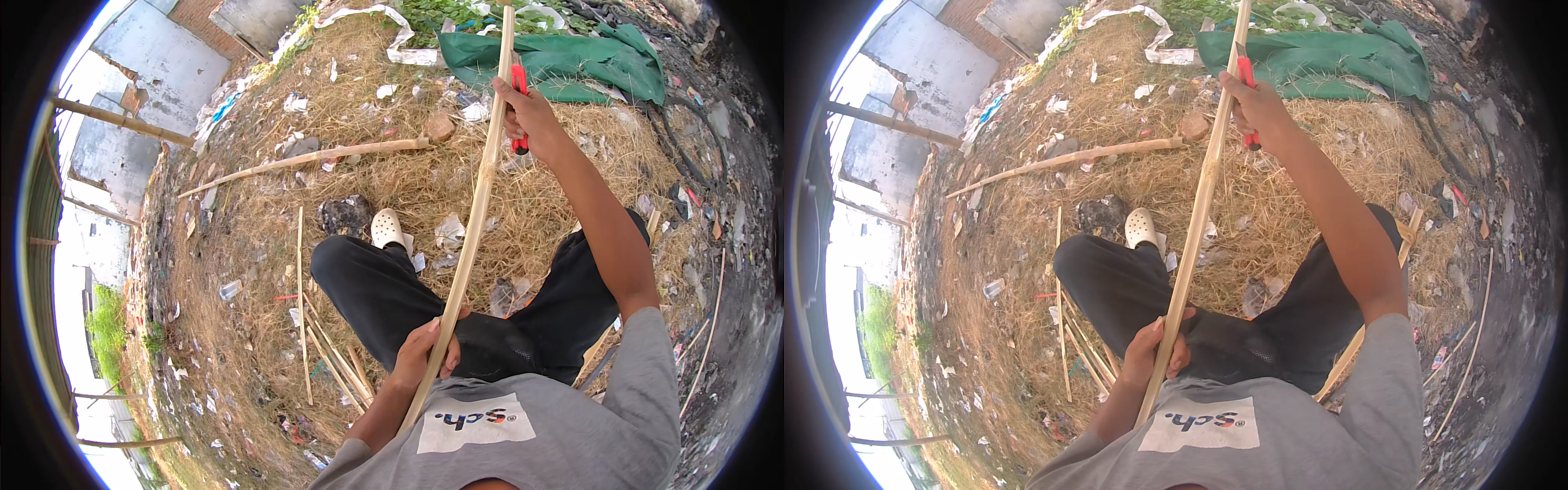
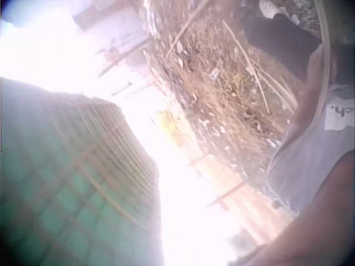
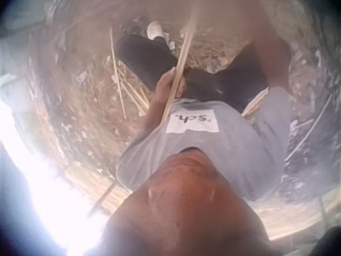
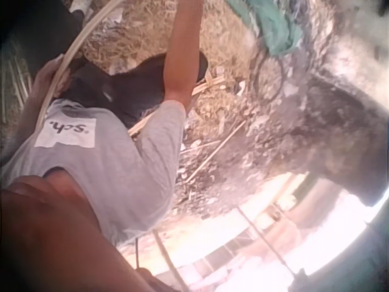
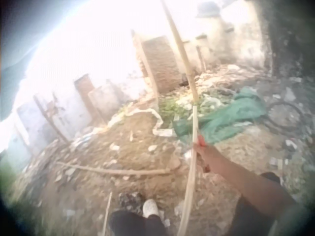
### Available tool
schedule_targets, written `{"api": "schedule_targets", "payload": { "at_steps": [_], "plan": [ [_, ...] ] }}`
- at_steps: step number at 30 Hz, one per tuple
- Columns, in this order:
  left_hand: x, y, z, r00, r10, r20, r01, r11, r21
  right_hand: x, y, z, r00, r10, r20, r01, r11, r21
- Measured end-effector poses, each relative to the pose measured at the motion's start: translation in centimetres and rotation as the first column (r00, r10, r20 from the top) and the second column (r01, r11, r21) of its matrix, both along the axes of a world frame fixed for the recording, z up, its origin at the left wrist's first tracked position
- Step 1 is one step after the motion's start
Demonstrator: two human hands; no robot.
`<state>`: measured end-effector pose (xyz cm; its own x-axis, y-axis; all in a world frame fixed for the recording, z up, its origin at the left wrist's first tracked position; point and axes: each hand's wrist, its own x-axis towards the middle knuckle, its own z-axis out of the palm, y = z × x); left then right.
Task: The person sits on the ground and uses a red utility knife to shave the surface of a long bamboo stick. They hold the stick with their left hand and scrape along its length with the knife in their right hand, removing thin strips of material. The person continues this repetitive shaving action along the stick's length.
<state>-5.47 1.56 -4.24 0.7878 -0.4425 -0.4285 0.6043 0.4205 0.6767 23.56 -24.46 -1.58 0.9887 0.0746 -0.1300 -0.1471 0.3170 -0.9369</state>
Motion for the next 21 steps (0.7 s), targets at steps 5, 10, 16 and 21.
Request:
{"api": "schedule_targets", "payload": {
  "at_steps": [5, 10, 16, 21],
  "plan": [
    [-0.7, 1.0, -0.7, 1.000, 0.015, 0.001, -0.015, 0.998, -0.058, 1.4, -0.4, -1.8, 0.997, -0.063, 0.035, 0.067, 0.986, -0.153],
    [1.4, 0.6, 0.9, 0.983, 0.065, 0.170, -0.120, 0.935, 0.334, -4.2, 3.3, -0.4, 0.919, 0.097, 0.383, 0.287, 0.503, -0.816],
    [3.0, 1.1, 2.3, 0.953, 0.083, 0.292, -0.223, 0.844, 0.488, -13.5, 7.3, 0.5, 0.709, 0.616, 0.343, 0.227, 0.261, -0.938],
    [2.6, 0.9, 3.6, 0.925, 0.059, 0.376, -0.281, 0.772, 0.570, -12.9, 7.8, -1.4, 0.654, 0.575, 0.491, 0.390, 0.300, -0.871]
  ]
}}
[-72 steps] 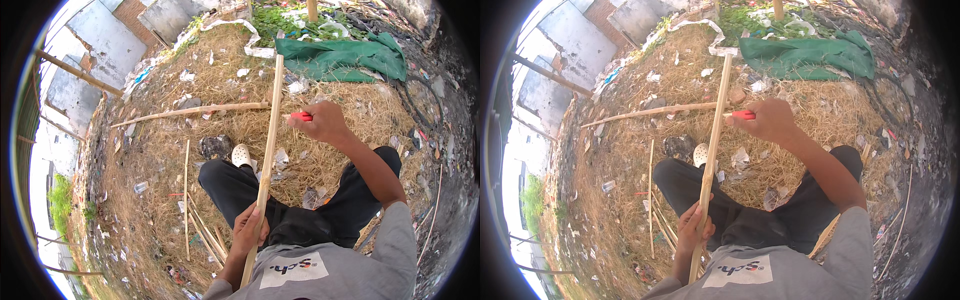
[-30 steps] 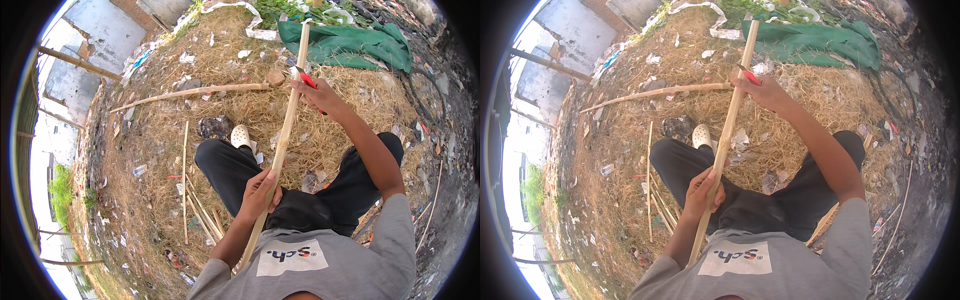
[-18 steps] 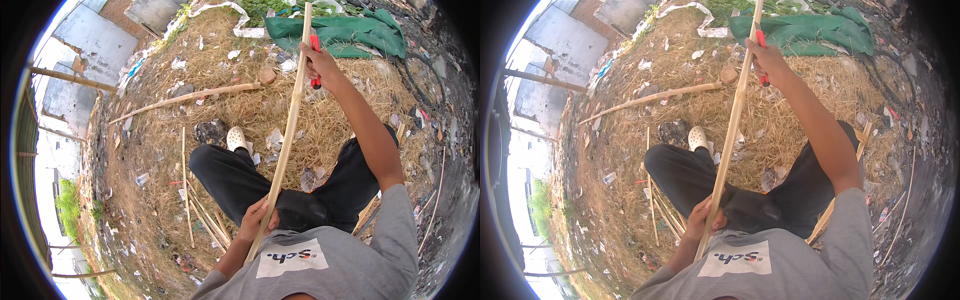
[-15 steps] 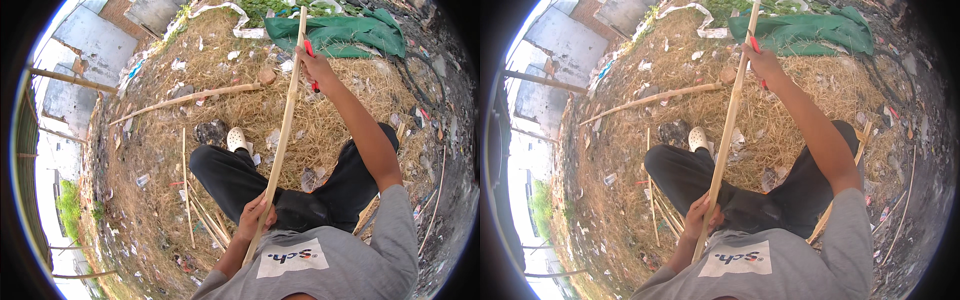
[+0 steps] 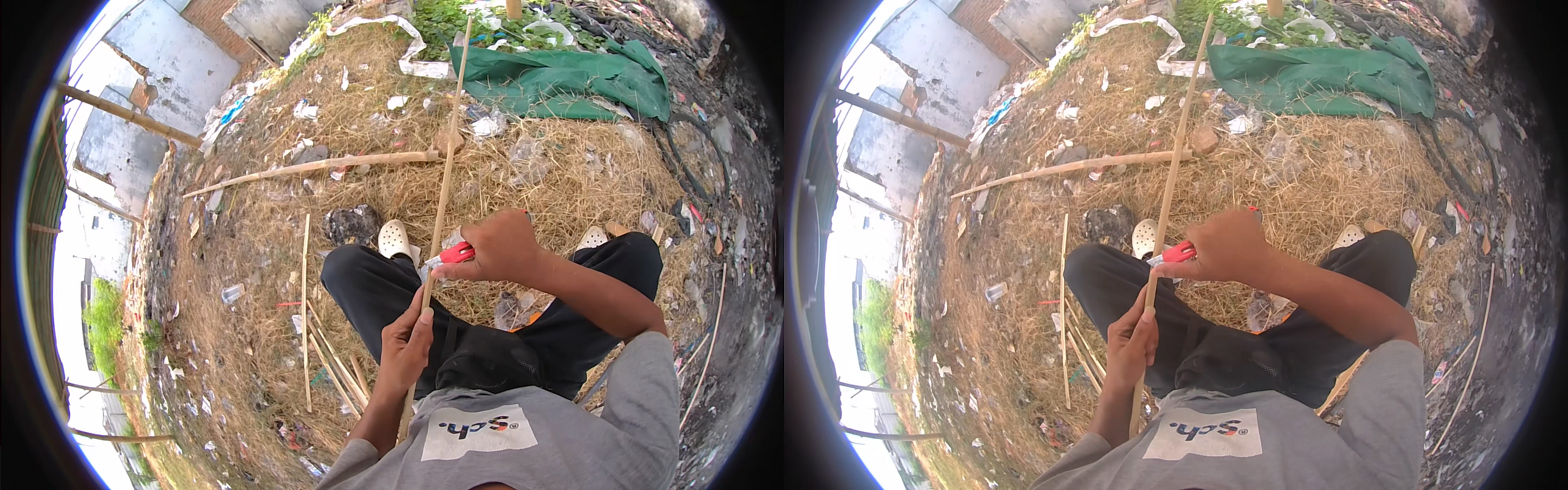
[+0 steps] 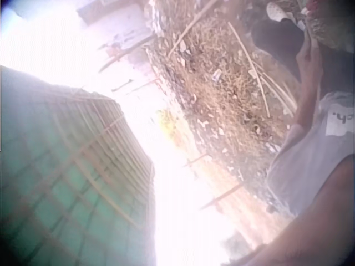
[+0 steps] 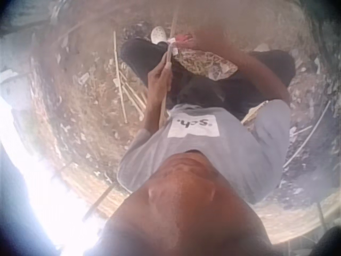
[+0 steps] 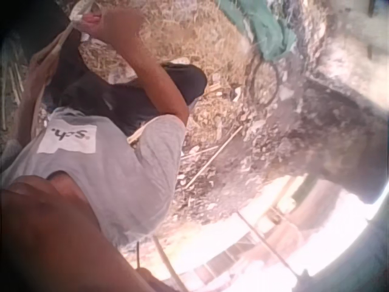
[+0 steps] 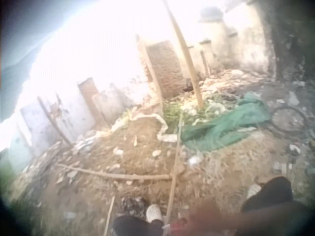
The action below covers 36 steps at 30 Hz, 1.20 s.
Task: The person sits on the ground and uses a red utility knife to shave the surface of a long bamboo stick. They hold the stick with their left hand and scrape along its length with the knife in their right hand, removing thin strips of material. The person continues this repetitive shaving action along the stick's length.
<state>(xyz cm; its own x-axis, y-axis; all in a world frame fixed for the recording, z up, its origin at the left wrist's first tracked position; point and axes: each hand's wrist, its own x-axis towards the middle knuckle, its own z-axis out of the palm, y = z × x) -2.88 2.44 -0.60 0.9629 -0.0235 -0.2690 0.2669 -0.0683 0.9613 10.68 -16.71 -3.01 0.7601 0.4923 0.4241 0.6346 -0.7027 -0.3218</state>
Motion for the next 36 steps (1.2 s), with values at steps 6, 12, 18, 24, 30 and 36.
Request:
{"api": "schedule_targets", "payload": {
  "at_steps": [6, 12, 18, 24, 30, 36],
  "plan": [
    [-0.6, 0.2, -0.6, 0.998, 0.019, 0.052, -0.023, 0.996, 0.082, 2.2, -0.3, 0.3, 0.996, -0.090, 0.005, 0.090, 0.994, -0.057],
    [-1.3, 0.1, -0.9, 0.994, -0.025, 0.104, 0.008, 0.987, 0.160, 5.6, -2.0, -0.3, 0.975, -0.188, 0.121, 0.189, 0.982, 0.007],
    [-2.3, -0.1, -1.0, 0.996, -0.060, 0.062, 0.050, 0.986, 0.159, 9.5, -4.6, -0.9, 0.941, -0.271, 0.205, 0.284, 0.958, -0.035],
    [-2.1, -0.3, -0.3, 0.995, -0.083, -0.047, 0.087, 0.992, 0.088, 13.1, -7.3, -1.9, 0.934, -0.149, 0.325, 0.179, 0.982, -0.065],
    [-5.6, 1.5, 0.3, 0.973, -0.169, -0.154, 0.176, 0.984, 0.032, 19.6, -20.6, 1.6, 0.550, -0.820, -0.154, 0.824, 0.564, -0.059],
    [-1.2, -0.4, -0.9, 0.994, -0.047, -0.101, 0.038, 0.996, -0.085, 12.1, -15.0, -0.3, 0.801, -0.519, -0.298, 0.478, 0.855, -0.203]
  ]
}}
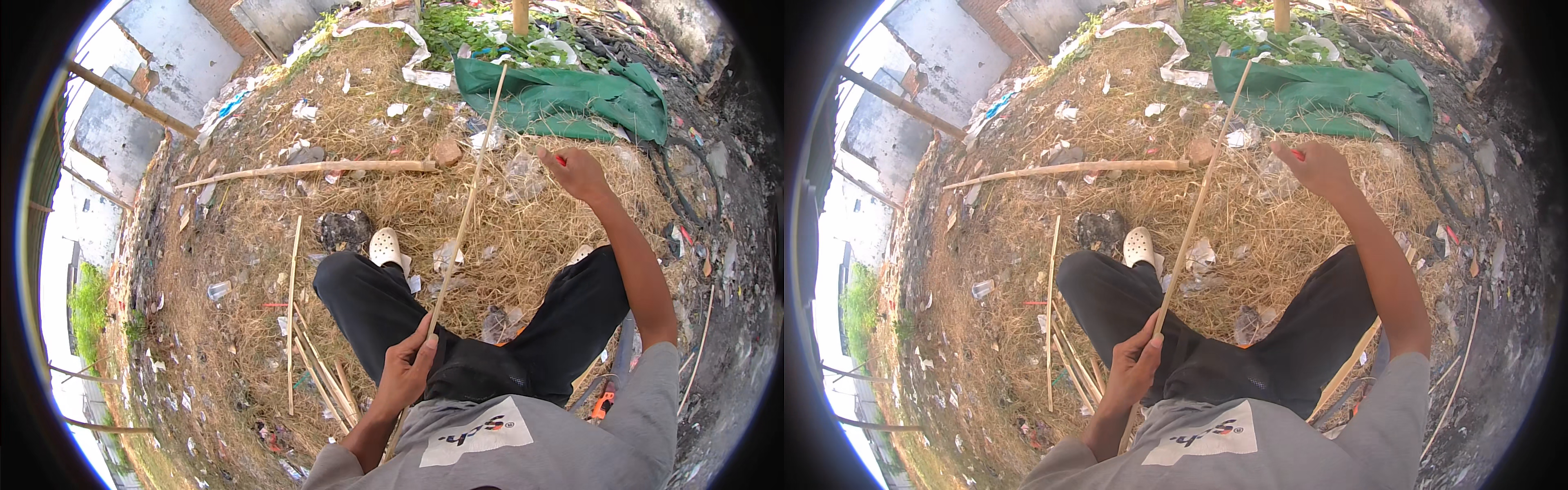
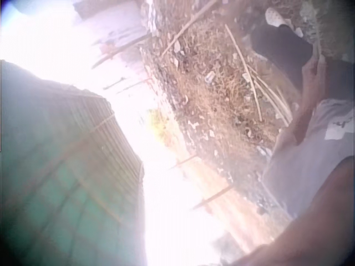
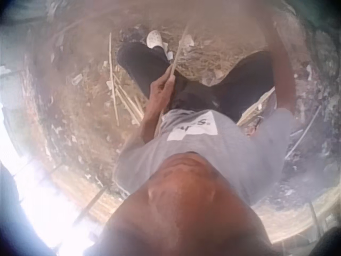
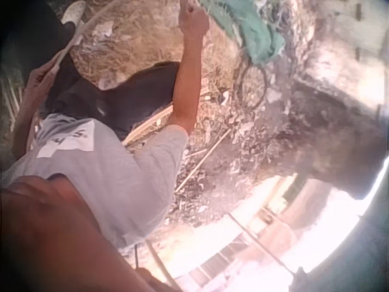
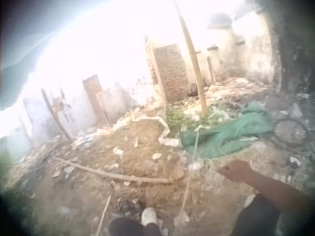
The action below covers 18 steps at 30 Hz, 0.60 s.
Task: The person sits on the ground and uses a red utility knife to shave the surface of a long bamboo stick. They hold the stick with their left hand and scrape along its length with the knife in their right hand, removing thin strips of material. The person continues this repetitive shaving action along the stick's length.
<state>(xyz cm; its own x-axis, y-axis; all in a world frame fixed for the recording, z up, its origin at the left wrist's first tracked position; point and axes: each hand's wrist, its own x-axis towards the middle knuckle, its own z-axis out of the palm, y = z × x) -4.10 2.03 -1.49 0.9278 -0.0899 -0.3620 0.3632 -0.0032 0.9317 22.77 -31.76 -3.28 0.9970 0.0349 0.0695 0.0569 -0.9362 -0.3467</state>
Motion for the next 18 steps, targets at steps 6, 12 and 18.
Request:
{"api": "schedule_targets", "payload": {
  "at_steps": [6, 12, 18],
  "plan": [
    [1.8, -1.2, 0.9, 0.997, -0.013, 0.075, 0.009, 0.999, 0.054, -6.0, 7.9, 2.1, 0.867, 0.436, 0.242, -0.448, 0.894, -0.003],
    [0.5, -1.4, 0.5, 0.982, -0.106, 0.153, 0.078, 0.980, 0.182, -4.0, 6.5, 1.0, 0.873, 0.279, 0.401, -0.282, 0.958, -0.052],
    [-0.4, -1.4, 1.4, 0.993, -0.113, 0.022, 0.109, 0.986, 0.126, 0.4, 4.7, 0.2, 0.838, 0.233, 0.494, -0.131, 0.964, -0.231]
  ]
}}
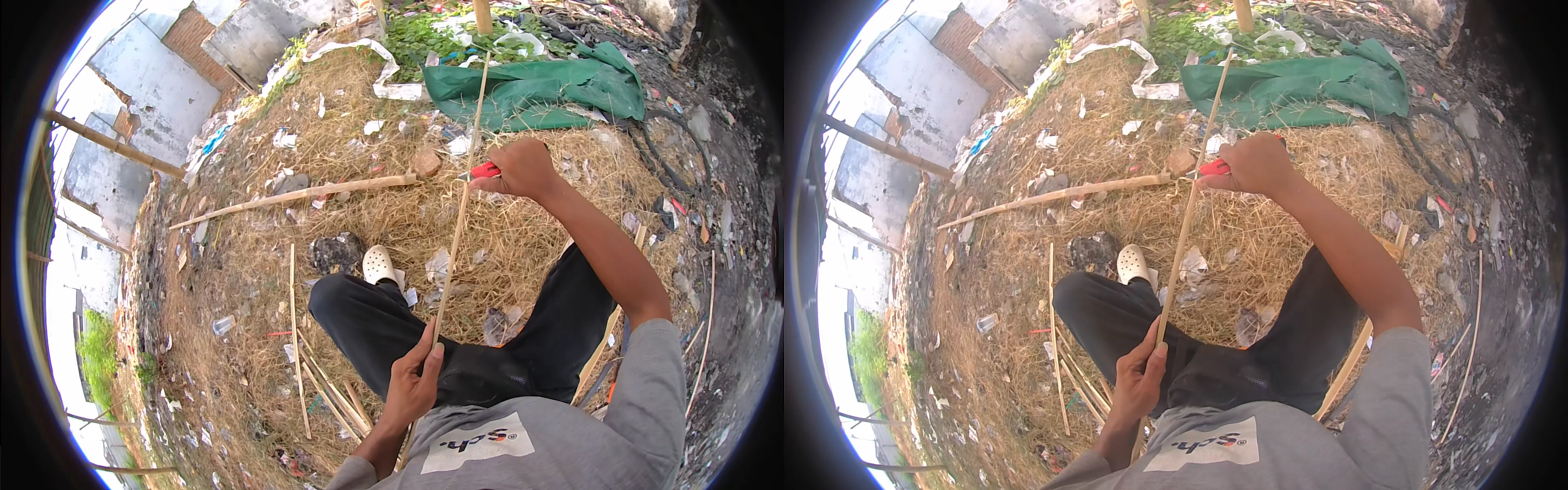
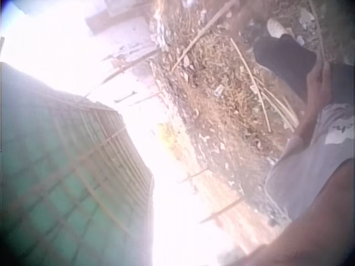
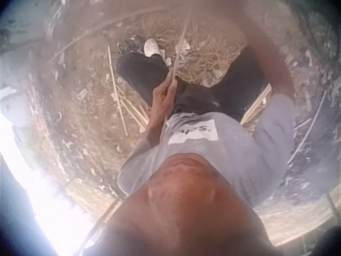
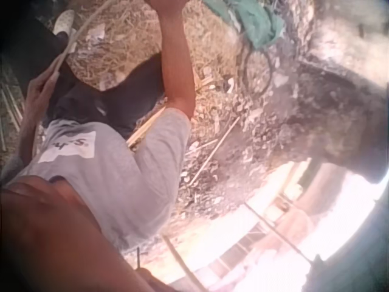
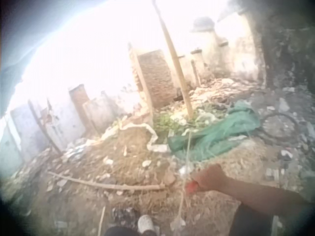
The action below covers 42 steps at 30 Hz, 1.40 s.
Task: The person sits on the ground and uses a red utility knife to shave the surface of a long bamboo stick. They hold the stick with their left hand and scrape along its length with the knife in their right hand, removing thin strips of material. The person continues this repetitive shaving action along the stick's length.
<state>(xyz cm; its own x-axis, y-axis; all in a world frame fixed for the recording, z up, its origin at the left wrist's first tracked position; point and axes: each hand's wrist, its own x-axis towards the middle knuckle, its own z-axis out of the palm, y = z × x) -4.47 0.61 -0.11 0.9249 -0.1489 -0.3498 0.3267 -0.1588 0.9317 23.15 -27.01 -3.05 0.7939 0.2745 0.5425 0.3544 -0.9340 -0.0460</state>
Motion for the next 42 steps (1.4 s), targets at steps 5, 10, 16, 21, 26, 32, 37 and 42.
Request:
{"api": "schedule_targets", "payload": {
  "at_steps": [5, 10, 16, 21, 26, 32, 37, 42],
  "plan": [
    [-5.0, 2.2, -1.0, 0.992, -0.121, -0.042, 0.122, 0.992, 0.021, 5.2, -13.0, 0.5, 0.787, -0.482, -0.386, 0.597, 0.753, 0.278],
    [0.6, 2.8, -1.6, 0.976, 0.197, -0.090, -0.214, 0.939, -0.268, -0.9, -6.3, -0.3, 0.870, -0.247, -0.428, 0.381, 0.887, 0.263],
    [5.0, 1.0, 0.7, 0.975, 0.197, -0.104, -0.223, 0.872, -0.436, -8.7, 3.7, 4.0, 0.902, 0.276, -0.332, -0.178, 0.939, 0.295],
    [5.2, 0.3, 0.2, 0.991, 0.127, -0.044, -0.134, 0.961, -0.243, -11.3, 7.7, 3.4, 0.833, 0.410, -0.370, -0.341, 0.909, 0.240],
    [4.5, 0.0, 1.0, 0.992, 0.115, 0.049, -0.109, 0.988, -0.108, -9.3, 7.2, 1.9, 0.916, 0.364, -0.171, -0.329, 0.922, 0.202],
    [4.2, 0.4, 0.9, 0.986, 0.120, 0.112, -0.118, 0.993, -0.029, -10.9, 8.5, 1.6, 0.916, 0.384, -0.118, -0.363, 0.917, 0.168],
    [2.8, -0.1, 1.4, 0.994, 0.082, 0.069, -0.078, 0.995, -0.054, -4.9, 5.2, 1.6, 0.991, 0.038, -0.132, -0.016, 0.987, 0.161],
    [1.5, 0.5, 0.6, 0.993, 0.097, 0.064, -0.090, 0.991, -0.098, -5.7, 5.0, 2.1, 0.978, 0.090, -0.189, -0.067, 0.990, 0.126]
  ]
}}
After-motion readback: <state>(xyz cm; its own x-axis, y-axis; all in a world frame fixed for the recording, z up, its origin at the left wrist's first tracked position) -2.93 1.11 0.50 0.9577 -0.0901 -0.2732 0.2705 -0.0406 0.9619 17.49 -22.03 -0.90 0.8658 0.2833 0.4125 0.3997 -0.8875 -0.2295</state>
